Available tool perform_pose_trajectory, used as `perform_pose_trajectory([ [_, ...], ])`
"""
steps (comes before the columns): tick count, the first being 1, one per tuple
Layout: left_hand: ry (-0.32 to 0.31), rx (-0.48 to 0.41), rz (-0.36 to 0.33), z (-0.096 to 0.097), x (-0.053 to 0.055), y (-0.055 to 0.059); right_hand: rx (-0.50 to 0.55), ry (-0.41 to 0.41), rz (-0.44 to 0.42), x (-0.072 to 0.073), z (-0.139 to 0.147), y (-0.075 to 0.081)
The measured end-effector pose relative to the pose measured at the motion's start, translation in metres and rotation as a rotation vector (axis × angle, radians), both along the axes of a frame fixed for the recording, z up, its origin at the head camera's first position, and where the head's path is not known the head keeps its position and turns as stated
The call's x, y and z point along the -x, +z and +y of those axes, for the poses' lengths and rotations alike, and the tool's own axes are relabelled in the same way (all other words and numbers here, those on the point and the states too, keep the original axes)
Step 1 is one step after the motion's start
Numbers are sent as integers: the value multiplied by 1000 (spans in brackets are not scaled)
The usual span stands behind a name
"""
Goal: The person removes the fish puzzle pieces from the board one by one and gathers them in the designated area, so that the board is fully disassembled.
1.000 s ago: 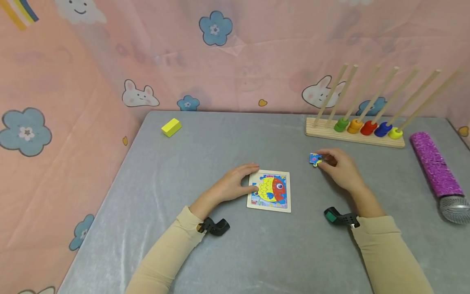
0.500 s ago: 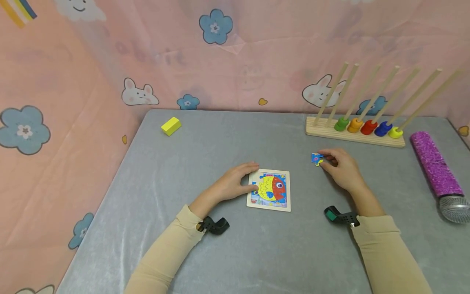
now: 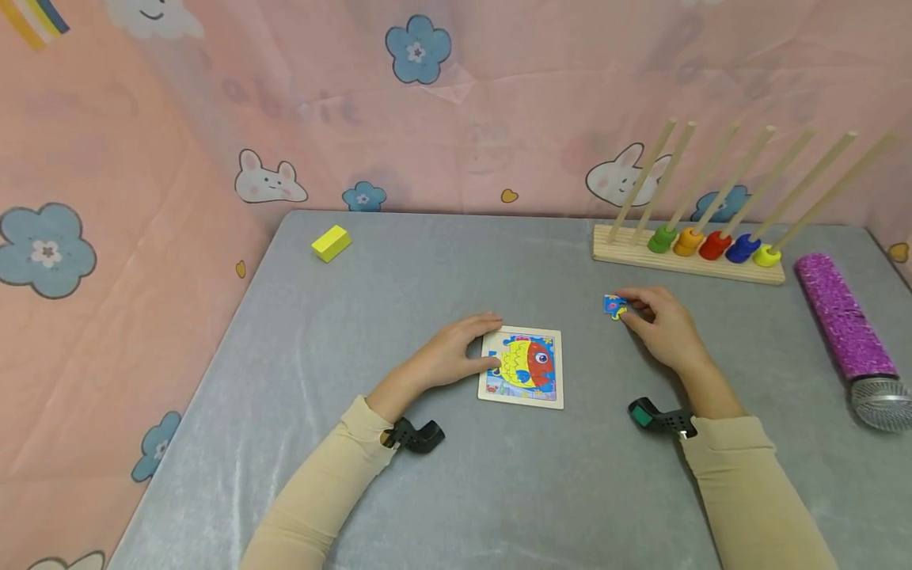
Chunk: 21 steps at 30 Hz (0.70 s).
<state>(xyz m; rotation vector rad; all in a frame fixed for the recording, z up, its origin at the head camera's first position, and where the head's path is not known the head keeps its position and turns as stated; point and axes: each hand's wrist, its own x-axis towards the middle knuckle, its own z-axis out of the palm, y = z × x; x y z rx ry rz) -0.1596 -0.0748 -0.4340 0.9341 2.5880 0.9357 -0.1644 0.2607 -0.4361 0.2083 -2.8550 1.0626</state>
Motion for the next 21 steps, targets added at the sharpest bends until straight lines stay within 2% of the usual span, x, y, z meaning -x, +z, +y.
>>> perform_pose_trajectory([
  [11, -4, -2, 8, 0, 1, -2, 25, 4, 38, 0, 2, -3],
  [17, 0, 1, 11, -1, 0, -3, 70, -20, 92, -2, 1, -3],
  [21, 1, -2, 10, -1, 0, -3, 74, -35, 95, -4, 0, -1],
])
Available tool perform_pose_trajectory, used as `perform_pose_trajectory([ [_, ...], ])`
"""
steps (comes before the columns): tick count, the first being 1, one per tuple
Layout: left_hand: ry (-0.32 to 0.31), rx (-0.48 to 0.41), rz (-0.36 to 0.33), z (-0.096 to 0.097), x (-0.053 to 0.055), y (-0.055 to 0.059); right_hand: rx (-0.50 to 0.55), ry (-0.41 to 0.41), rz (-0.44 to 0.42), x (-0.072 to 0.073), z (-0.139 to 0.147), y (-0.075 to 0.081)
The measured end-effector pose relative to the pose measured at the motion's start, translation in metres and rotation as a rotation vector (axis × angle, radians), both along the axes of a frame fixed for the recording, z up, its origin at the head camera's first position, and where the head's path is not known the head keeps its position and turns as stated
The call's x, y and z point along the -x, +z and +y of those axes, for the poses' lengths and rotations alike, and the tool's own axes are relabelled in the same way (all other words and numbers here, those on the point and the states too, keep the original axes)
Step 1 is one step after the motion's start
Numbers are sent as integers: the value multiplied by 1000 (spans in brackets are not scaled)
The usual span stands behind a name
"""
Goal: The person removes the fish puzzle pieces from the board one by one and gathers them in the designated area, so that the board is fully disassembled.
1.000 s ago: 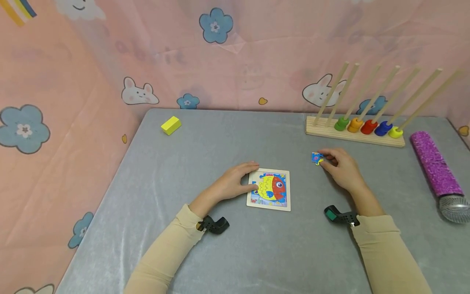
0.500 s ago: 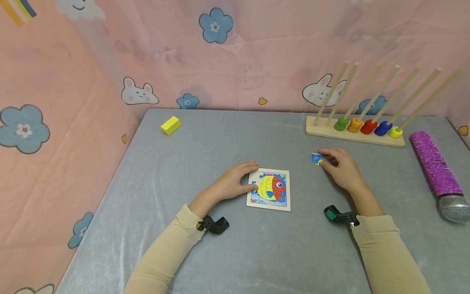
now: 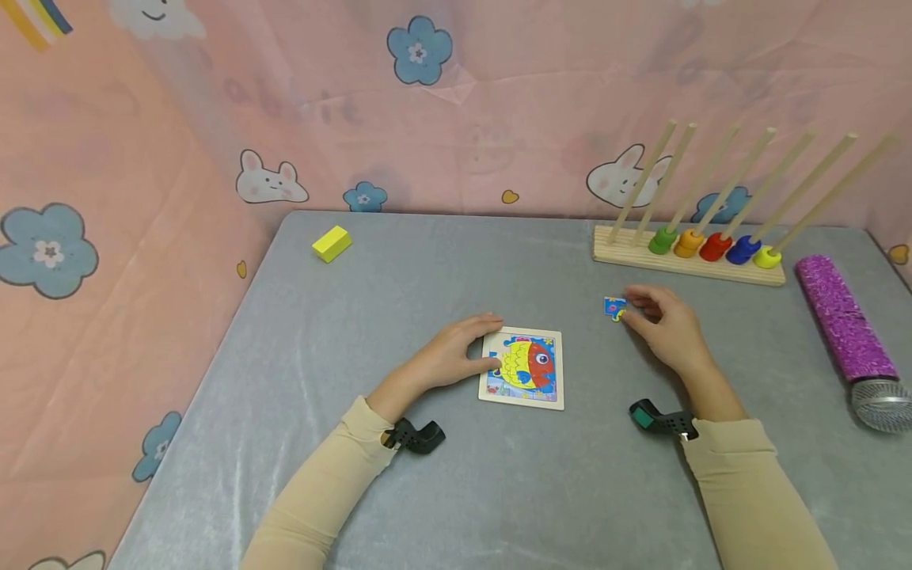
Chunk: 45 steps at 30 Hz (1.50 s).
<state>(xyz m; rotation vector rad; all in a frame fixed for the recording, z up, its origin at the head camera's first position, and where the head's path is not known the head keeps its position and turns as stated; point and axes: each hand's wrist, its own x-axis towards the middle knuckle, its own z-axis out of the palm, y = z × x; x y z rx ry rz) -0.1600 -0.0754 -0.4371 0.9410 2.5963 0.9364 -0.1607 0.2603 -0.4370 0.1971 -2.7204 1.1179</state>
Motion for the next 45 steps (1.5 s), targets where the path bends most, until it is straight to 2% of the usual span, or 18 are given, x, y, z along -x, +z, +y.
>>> perform_pose_trajectory([
  [4, -1, -4, -4, 0, 0, 0, 1, 0, -19, -2, -2, 4],
  [10, -2, -2, -8, 0, 0, -1, 37, 44, -30, -5, -7, 13],
  [19, 0, 2, -6, 1, 0, -1, 59, 138, -20, -8, -26, 21],
  [25, -3, 3, -9, 1, 0, 1, 34, 216, -37, -14, -46, 27],
  [36, 9, 12, -10, 0, 0, 1, 30, 342, -154, -24, -85, 30],
  [45, 3, 5, -13, 0, 1, 1, -44, 422, -214, -22, -107, 27],
])
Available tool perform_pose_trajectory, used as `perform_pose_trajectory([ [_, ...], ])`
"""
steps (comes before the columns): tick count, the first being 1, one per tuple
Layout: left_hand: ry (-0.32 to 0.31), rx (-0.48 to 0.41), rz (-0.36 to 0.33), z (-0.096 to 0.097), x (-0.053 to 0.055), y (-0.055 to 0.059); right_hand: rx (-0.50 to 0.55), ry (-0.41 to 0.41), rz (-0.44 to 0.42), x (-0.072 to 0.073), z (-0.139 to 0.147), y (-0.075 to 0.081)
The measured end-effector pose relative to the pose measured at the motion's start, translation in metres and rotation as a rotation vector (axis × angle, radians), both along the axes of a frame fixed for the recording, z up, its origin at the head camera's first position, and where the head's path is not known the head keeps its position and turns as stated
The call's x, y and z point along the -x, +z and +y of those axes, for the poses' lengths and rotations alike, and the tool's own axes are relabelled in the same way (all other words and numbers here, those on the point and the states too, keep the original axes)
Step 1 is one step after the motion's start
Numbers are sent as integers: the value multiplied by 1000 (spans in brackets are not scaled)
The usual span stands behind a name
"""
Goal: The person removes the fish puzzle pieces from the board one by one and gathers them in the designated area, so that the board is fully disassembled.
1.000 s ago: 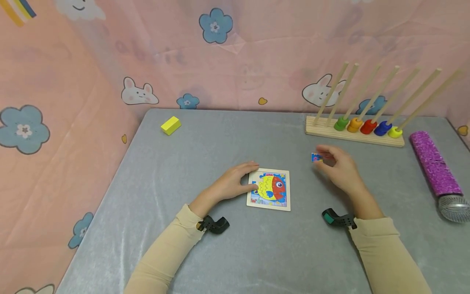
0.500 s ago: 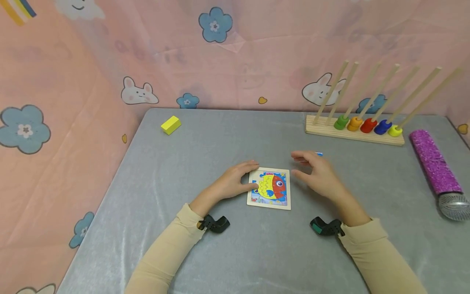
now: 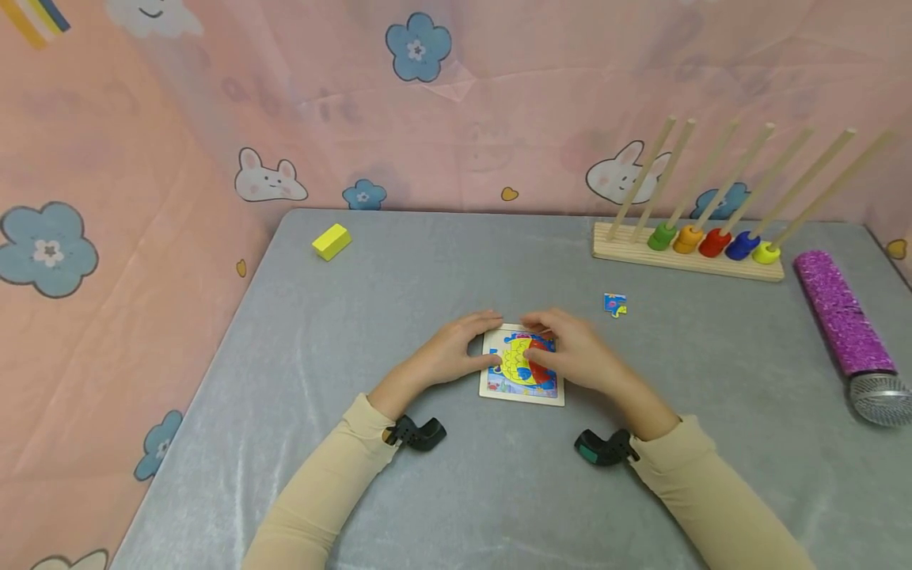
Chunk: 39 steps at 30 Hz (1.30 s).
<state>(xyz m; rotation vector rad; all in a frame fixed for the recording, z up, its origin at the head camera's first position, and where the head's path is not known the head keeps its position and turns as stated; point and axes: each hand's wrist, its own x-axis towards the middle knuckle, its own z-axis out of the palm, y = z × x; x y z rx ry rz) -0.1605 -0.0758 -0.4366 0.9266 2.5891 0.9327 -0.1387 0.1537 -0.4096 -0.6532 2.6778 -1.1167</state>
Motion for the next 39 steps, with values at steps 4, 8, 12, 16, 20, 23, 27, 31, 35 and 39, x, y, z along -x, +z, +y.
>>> perform_pose_trajectory([
  [4, -8, 2, 4, 0, 0, 0, -38, 17, 3, 1, -5, -2],
  [8, -15, 4, 3, 1, -1, 1, -57, 10, -2, 1, -6, -5],
  [12, -12, -7, -4, 2, -1, 3, -80, -1, 9, 1, -6, -8],
  [16, -11, -9, 0, 1, 0, 2, -85, 3, 37, 1, -7, -11],
  [20, -9, -11, 4, 0, 0, 1, -76, 14, 57, 3, -8, -12],
  [23, -7, -13, 4, 0, 1, 1, -77, 20, 58, 4, -8, -13],
  [27, -7, -12, 1, 0, 2, 0, -78, 14, 35, 4, -8, -13],
  [31, -8, -11, -1, 0, 2, 0, -59, 2, 9, 5, -9, -15],
  [35, -10, -7, 0, 0, 2, -1, -38, -4, -10, 5, -9, -17],
  [39, -12, -11, -3, -1, 2, -1, -18, -7, -21, 4, -10, -18],
])
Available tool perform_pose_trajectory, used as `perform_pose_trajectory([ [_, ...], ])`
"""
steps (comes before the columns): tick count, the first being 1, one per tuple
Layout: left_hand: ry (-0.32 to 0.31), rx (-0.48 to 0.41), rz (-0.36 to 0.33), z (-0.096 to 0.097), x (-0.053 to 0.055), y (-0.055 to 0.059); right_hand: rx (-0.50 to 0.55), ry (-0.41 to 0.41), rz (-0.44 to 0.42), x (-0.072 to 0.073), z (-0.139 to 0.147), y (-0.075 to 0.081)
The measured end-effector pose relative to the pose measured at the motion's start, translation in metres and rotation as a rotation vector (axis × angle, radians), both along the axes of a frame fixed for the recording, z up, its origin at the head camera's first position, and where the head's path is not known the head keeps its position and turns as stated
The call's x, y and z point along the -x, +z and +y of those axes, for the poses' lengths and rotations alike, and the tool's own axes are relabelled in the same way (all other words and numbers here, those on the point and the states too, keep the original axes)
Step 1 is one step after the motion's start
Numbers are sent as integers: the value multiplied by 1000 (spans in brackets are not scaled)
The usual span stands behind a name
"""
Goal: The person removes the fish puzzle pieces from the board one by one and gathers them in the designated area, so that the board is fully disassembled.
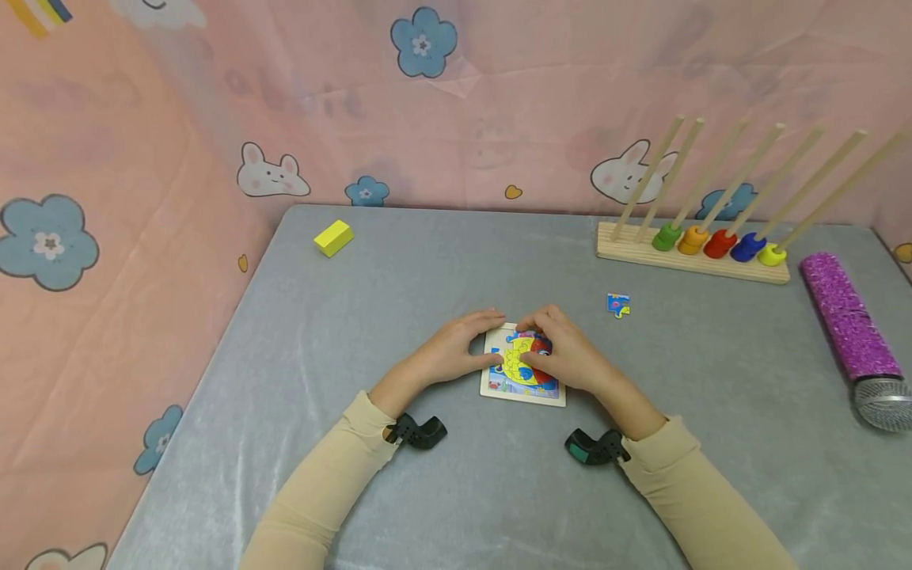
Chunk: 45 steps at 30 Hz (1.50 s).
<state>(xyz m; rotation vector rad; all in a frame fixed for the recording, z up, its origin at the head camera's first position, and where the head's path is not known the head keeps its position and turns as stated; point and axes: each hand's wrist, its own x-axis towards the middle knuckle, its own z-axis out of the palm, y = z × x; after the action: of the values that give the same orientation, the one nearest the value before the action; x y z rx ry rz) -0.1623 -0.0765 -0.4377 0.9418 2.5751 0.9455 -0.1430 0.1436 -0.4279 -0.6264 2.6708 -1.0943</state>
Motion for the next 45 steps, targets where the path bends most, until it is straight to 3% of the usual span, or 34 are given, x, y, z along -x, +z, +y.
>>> perform_pose_trajectory([
  [27, 4, -10, 2, 0, -1, 1, 9, -12, 98, -7, 2, 6],
  [45, 8, 7, 9, 0, -1, 1, 37, -39, 94, -2, 10, 3],
])
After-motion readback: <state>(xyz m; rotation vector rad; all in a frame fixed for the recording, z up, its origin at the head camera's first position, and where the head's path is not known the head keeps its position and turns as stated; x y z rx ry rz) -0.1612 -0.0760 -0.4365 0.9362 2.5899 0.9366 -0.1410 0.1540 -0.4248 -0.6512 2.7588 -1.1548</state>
